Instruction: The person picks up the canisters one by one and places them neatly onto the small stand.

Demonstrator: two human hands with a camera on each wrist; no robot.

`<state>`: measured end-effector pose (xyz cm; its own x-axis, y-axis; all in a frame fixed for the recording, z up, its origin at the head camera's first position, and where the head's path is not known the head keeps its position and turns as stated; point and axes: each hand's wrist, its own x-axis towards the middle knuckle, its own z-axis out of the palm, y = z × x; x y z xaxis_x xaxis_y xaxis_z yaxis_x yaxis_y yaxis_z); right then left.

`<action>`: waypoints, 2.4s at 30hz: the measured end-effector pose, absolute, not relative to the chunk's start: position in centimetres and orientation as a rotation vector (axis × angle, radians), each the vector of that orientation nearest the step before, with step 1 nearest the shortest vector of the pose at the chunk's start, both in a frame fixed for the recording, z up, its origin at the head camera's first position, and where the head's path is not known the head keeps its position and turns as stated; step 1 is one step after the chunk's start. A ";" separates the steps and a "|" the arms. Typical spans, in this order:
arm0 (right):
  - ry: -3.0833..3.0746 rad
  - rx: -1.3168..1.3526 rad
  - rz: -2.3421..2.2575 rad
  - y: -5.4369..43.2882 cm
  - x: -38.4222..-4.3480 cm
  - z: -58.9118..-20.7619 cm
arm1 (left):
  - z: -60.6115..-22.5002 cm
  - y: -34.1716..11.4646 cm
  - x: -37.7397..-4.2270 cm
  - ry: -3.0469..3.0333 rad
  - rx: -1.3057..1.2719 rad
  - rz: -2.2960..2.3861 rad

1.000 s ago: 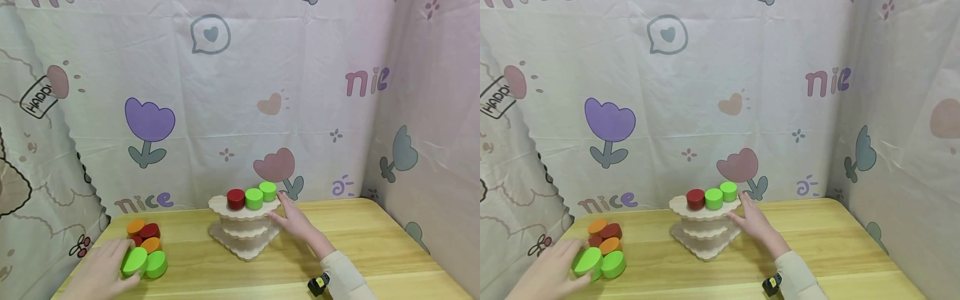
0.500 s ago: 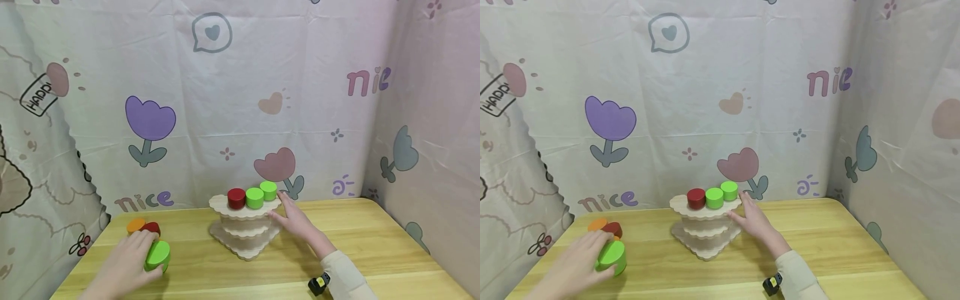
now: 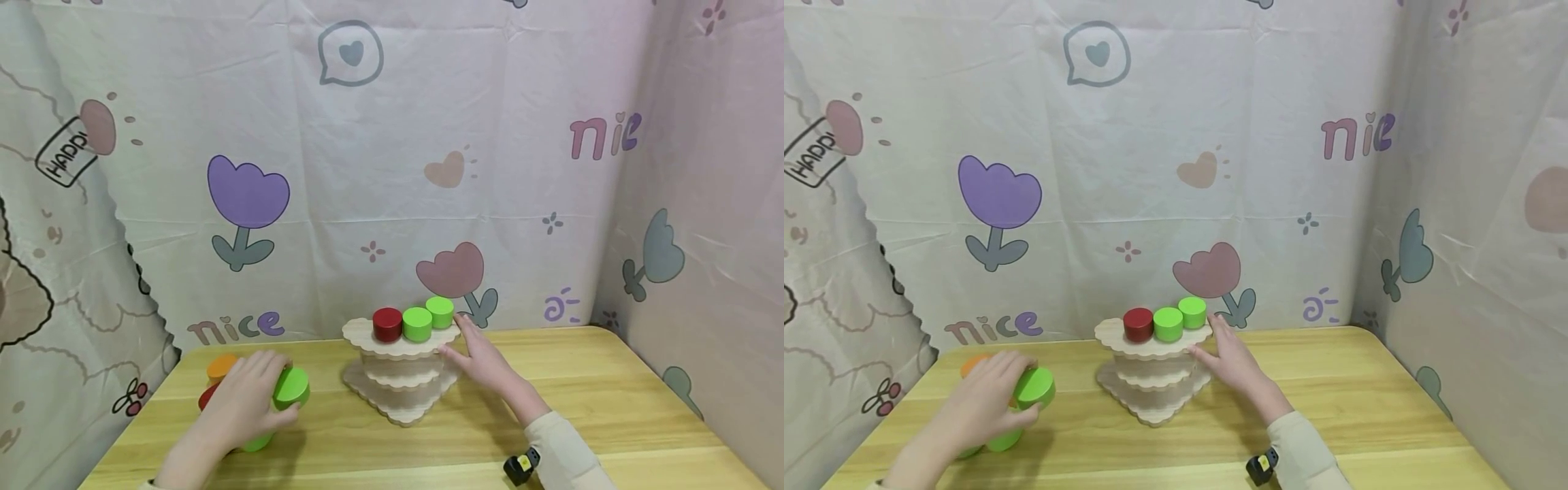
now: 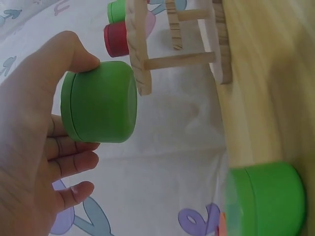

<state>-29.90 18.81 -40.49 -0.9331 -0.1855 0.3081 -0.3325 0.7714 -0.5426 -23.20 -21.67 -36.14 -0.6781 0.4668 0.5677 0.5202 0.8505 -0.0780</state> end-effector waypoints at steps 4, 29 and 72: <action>-2.727 0.404 0.901 18.8 -29.9 -40.5 | -35.9 -20.8 -24.2 -2.442 -0.716 -0.135; -2.729 0.403 0.896 18.8 -29.9 -40.6 | -33.8 -14.3 -30.1 -2.519 -0.629 -0.352; -2.719 0.406 0.894 18.8 -30.0 -40.6 | -35.0 -11.4 -31.9 -2.606 -0.628 -0.368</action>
